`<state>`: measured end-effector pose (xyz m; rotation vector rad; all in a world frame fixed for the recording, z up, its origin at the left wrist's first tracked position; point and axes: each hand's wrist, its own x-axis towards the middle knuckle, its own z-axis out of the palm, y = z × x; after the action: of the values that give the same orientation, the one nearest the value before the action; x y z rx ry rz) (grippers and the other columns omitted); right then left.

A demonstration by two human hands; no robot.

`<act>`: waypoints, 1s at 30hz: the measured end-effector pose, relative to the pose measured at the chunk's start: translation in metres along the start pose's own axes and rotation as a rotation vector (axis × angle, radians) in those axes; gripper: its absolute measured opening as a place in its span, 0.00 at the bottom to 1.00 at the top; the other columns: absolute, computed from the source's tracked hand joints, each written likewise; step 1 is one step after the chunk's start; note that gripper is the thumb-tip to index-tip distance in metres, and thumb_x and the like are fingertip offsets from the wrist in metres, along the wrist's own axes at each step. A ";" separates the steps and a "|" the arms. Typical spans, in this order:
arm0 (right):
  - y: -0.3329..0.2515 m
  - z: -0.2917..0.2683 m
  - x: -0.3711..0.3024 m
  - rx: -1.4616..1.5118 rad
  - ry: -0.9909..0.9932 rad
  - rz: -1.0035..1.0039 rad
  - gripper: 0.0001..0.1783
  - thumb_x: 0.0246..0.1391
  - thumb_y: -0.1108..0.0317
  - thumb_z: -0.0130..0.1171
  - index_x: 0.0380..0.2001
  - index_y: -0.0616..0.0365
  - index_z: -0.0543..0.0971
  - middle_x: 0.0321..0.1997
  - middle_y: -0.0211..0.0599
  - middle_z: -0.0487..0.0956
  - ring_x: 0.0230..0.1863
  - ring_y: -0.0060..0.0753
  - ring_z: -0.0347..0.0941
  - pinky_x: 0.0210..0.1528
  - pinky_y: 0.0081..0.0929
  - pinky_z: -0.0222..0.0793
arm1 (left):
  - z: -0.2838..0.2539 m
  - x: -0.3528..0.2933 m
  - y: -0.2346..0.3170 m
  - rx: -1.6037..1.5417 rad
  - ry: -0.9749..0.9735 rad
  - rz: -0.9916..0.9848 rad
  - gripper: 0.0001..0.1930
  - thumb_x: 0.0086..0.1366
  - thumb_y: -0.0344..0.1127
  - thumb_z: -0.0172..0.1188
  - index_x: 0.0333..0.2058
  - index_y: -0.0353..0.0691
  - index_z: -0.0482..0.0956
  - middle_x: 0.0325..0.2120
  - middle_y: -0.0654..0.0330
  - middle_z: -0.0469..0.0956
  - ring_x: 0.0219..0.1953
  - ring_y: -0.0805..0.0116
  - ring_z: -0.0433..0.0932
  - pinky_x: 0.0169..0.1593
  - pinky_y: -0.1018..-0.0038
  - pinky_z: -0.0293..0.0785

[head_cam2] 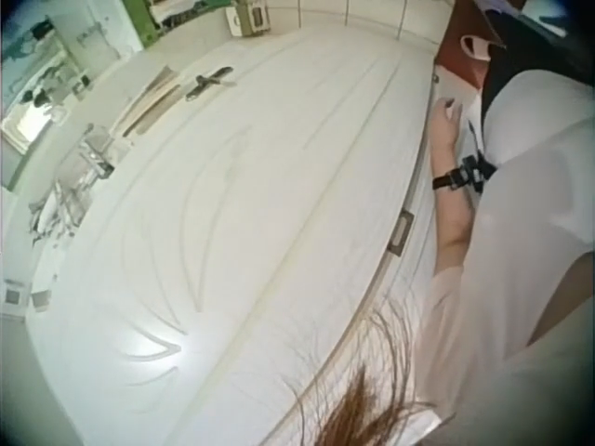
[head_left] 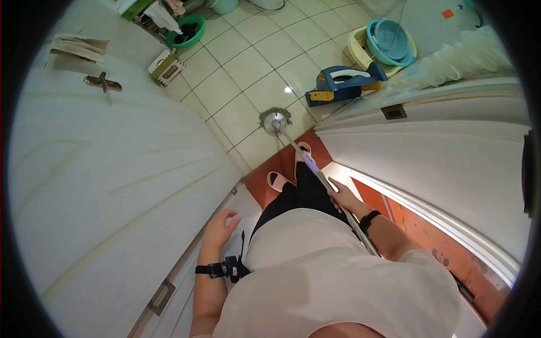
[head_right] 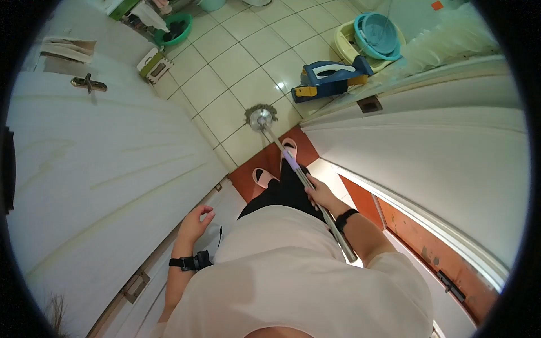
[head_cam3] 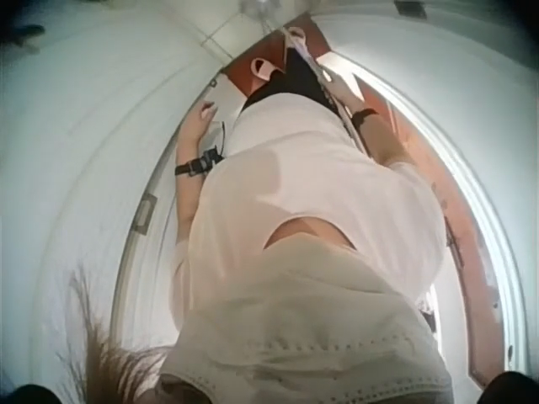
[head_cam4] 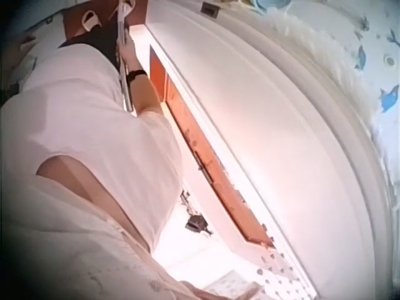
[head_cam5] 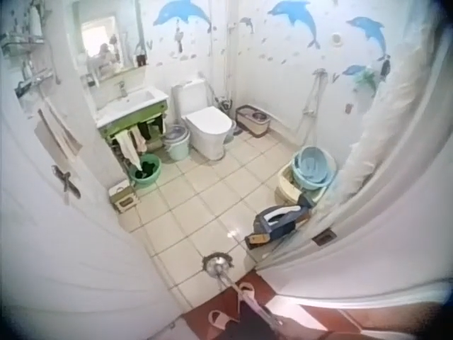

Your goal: The person is mopping the bathroom and hallway floors using a spray mop.

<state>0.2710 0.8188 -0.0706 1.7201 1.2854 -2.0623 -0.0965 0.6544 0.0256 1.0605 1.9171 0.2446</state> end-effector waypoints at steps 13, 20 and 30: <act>-0.143 -0.040 0.105 0.157 0.064 -0.164 0.31 0.52 0.66 0.45 0.60 0.51 0.53 0.15 0.30 0.66 0.12 0.23 0.63 0.12 0.24 0.62 | -0.008 -0.021 -0.002 -0.127 0.069 -0.140 0.15 0.57 0.41 0.55 0.38 0.35 0.73 0.37 0.52 0.75 0.42 0.57 0.73 0.44 0.70 0.68; -0.122 -0.053 0.006 -0.317 -0.075 0.010 0.29 0.54 0.66 0.44 0.60 0.45 0.53 0.17 0.32 0.67 0.12 0.24 0.65 0.13 0.25 0.65 | -0.006 0.000 -0.011 -0.204 0.174 -0.111 0.13 0.59 0.40 0.54 0.38 0.37 0.73 0.34 0.57 0.76 0.39 0.68 0.74 0.42 0.74 0.68; -0.123 -0.040 0.026 -0.016 -0.126 0.096 0.32 0.52 0.70 0.47 0.60 0.48 0.53 0.18 0.32 0.68 0.12 0.22 0.63 0.12 0.23 0.63 | -0.057 0.070 0.040 -0.083 0.021 -0.054 0.15 0.58 0.42 0.54 0.38 0.37 0.73 0.34 0.53 0.76 0.40 0.59 0.73 0.43 0.69 0.67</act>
<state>0.2163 0.9317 -0.0299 1.5851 1.1564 -2.0632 -0.1342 0.7452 0.0366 0.9533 1.9345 0.3026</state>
